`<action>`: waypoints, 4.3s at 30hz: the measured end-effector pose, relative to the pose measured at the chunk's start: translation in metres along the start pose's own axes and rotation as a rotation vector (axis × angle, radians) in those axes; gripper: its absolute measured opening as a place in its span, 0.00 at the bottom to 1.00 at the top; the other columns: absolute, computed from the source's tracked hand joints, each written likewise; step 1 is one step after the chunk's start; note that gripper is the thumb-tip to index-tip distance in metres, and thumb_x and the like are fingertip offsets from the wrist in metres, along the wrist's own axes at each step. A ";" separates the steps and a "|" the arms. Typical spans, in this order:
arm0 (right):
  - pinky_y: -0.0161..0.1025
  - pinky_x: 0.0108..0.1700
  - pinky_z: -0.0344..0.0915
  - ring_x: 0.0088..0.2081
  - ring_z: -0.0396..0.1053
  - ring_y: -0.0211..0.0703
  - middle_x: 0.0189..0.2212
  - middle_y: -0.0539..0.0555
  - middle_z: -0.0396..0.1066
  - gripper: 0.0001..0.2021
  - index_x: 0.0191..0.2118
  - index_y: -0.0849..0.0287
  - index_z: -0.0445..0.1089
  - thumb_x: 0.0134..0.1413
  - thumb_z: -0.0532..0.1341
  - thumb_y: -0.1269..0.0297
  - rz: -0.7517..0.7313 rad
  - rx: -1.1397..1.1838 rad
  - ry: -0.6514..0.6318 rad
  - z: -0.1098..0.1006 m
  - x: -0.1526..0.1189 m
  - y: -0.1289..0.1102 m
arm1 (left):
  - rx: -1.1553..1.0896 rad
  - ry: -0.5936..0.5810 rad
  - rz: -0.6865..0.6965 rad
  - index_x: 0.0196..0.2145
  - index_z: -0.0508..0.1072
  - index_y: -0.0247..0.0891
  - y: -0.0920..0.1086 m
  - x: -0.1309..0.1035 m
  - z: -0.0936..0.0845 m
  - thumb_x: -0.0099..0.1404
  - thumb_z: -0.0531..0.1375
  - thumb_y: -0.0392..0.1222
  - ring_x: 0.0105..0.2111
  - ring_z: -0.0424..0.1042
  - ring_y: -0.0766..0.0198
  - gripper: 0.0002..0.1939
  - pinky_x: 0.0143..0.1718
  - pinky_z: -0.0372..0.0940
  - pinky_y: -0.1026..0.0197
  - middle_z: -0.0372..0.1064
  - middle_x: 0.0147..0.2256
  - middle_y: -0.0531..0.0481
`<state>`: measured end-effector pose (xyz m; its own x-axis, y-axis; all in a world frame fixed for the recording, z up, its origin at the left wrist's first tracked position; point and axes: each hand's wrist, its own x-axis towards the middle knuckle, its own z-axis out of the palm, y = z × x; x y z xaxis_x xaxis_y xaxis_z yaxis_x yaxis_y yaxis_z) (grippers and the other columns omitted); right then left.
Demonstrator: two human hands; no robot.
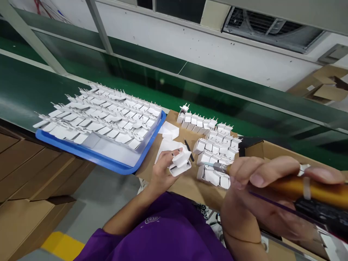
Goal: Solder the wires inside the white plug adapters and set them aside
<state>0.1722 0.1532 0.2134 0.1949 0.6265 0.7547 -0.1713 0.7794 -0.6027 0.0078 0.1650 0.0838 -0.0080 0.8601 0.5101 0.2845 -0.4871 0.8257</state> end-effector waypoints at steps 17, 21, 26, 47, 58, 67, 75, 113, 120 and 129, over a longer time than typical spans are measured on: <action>0.48 0.35 0.69 0.31 0.69 0.45 0.36 0.52 0.71 0.25 0.54 0.54 0.65 0.47 0.63 0.72 0.068 -0.121 -0.273 -0.039 0.033 0.026 | -0.536 -0.151 -0.399 0.43 0.75 0.37 0.042 0.050 -0.027 0.56 0.68 0.46 0.35 0.75 0.61 0.18 0.36 0.69 0.66 0.76 0.37 0.48; 0.47 0.34 0.71 0.34 0.70 0.46 0.37 0.53 0.72 0.26 0.54 0.53 0.64 0.48 0.63 0.74 0.073 -0.156 -0.304 -0.044 0.032 0.021 | -0.484 -0.140 -0.389 0.44 0.74 0.37 0.046 0.052 -0.024 0.58 0.67 0.46 0.36 0.74 0.60 0.18 0.36 0.69 0.65 0.76 0.37 0.47; 0.48 0.37 0.72 0.35 0.70 0.46 0.37 0.53 0.72 0.28 0.56 0.53 0.63 0.47 0.63 0.77 0.071 -0.179 -0.331 -0.045 0.033 0.018 | -0.285 -0.126 -0.338 0.46 0.73 0.38 0.054 0.055 -0.023 0.58 0.67 0.45 0.34 0.73 0.62 0.19 0.34 0.66 0.66 0.76 0.37 0.49; 0.47 0.38 0.72 0.35 0.71 0.45 0.38 0.53 0.71 0.30 0.56 0.55 0.61 0.45 0.61 0.80 0.072 -0.193 -0.326 -0.044 0.028 0.017 | -0.423 -0.172 -0.372 0.42 0.76 0.38 0.046 0.049 -0.024 0.58 0.66 0.46 0.36 0.73 0.61 0.15 0.36 0.67 0.64 0.75 0.38 0.48; 0.48 0.35 0.71 0.33 0.71 0.45 0.37 0.53 0.72 0.29 0.55 0.54 0.63 0.45 0.63 0.78 0.102 -0.177 -0.282 -0.040 0.026 0.012 | -0.430 -0.206 -0.574 0.40 0.76 0.36 0.020 0.027 -0.026 0.52 0.69 0.49 0.35 0.72 0.59 0.20 0.36 0.68 0.62 0.74 0.35 0.46; 0.50 0.32 0.69 0.31 0.71 0.48 0.33 0.50 0.72 0.29 0.50 0.53 0.67 0.39 0.64 0.79 0.101 -0.216 -0.184 -0.028 0.028 0.008 | -0.531 -0.161 -0.671 0.39 0.76 0.34 0.028 0.013 -0.038 0.47 0.71 0.53 0.31 0.69 0.62 0.25 0.31 0.65 0.65 0.72 0.32 0.47; 0.51 0.31 0.72 0.32 0.71 0.48 0.32 0.51 0.70 0.30 0.50 0.50 0.68 0.37 0.64 0.78 0.136 -0.282 -0.118 -0.026 0.025 0.006 | -0.587 -0.214 -0.643 0.40 0.77 0.36 0.038 0.011 -0.041 0.49 0.70 0.54 0.30 0.69 0.64 0.25 0.31 0.64 0.66 0.73 0.34 0.48; 0.50 0.54 0.69 0.52 0.72 0.53 0.50 0.63 0.74 0.17 0.55 0.62 0.68 0.62 0.53 0.69 0.528 -1.357 -0.602 -0.018 -0.007 0.077 | -0.403 -0.205 -0.714 0.38 0.75 0.35 -0.037 -0.022 -0.054 0.50 0.69 0.50 0.31 0.72 0.61 0.21 0.33 0.67 0.63 0.74 0.32 0.48; 0.43 0.38 0.71 0.43 0.75 0.57 0.40 0.69 0.73 0.22 0.49 0.70 0.67 0.51 0.47 0.86 0.820 -1.628 -1.047 0.029 -0.023 0.139 | -0.428 -0.217 -0.716 0.38 0.74 0.36 -0.047 -0.028 -0.059 0.52 0.68 0.50 0.30 0.70 0.63 0.19 0.32 0.66 0.64 0.72 0.31 0.50; 0.46 0.38 0.71 0.42 0.73 0.58 0.40 0.67 0.71 0.24 0.55 0.65 0.67 0.56 0.47 0.83 0.727 -1.619 -0.845 0.023 -0.034 0.151 | -0.443 -0.240 -0.772 0.38 0.74 0.35 -0.048 -0.023 -0.057 0.49 0.69 0.49 0.29 0.71 0.63 0.21 0.30 0.67 0.64 0.74 0.30 0.50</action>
<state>0.1176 0.2495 0.1021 -0.0105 0.9960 -0.0891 0.9980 0.0048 -0.0637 -0.0599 0.1597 0.0462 0.1700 0.9550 -0.2431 -0.1109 0.2637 0.9582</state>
